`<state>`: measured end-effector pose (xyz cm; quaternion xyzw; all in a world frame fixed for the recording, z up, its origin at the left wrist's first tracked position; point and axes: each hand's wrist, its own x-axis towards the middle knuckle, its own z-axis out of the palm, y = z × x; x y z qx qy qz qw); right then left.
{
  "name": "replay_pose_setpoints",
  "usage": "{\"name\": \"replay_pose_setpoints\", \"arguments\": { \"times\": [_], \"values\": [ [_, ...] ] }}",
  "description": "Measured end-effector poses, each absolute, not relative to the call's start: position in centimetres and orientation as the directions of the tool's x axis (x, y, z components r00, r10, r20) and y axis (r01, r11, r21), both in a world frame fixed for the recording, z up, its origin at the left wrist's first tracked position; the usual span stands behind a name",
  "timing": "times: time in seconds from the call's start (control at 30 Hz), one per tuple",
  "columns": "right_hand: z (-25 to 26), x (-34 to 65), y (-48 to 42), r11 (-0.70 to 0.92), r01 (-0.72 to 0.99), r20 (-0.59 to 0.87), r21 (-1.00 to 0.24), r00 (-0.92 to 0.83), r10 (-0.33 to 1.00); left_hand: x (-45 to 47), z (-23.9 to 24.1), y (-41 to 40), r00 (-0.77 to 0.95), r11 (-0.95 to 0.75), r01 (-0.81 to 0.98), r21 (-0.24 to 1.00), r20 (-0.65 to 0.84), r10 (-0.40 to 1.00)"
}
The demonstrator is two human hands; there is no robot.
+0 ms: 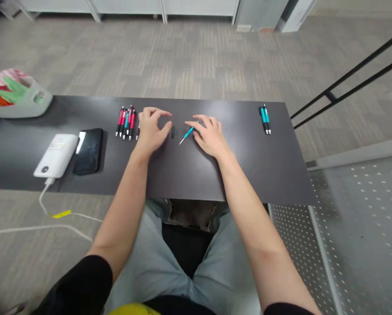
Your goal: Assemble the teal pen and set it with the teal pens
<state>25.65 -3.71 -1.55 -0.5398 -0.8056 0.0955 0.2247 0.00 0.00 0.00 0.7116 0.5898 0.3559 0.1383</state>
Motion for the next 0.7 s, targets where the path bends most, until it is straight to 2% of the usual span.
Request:
{"name": "replay_pose_setpoints", "arguments": {
  "times": [0.2,0.43,0.7],
  "values": [
    [-1.1,26.1,-3.7,0.435,0.821,0.216,-0.369,-0.379,0.900,0.1,-1.2,-1.0,0.186,-0.328,0.746,0.580,0.292,0.938],
    [-0.3,26.8,-4.1,0.458,0.790,0.180,-0.407,-0.422,0.888,-0.1,-1.1,-1.1,0.252,-0.358,0.751,0.554,0.261,0.932],
    [0.2,28.5,-4.8,0.388,0.802,0.173,-0.454,-0.347,0.922,0.3,-0.9,-1.2,0.266,-0.367,0.737,0.567,0.255,0.930]
  ]
}}
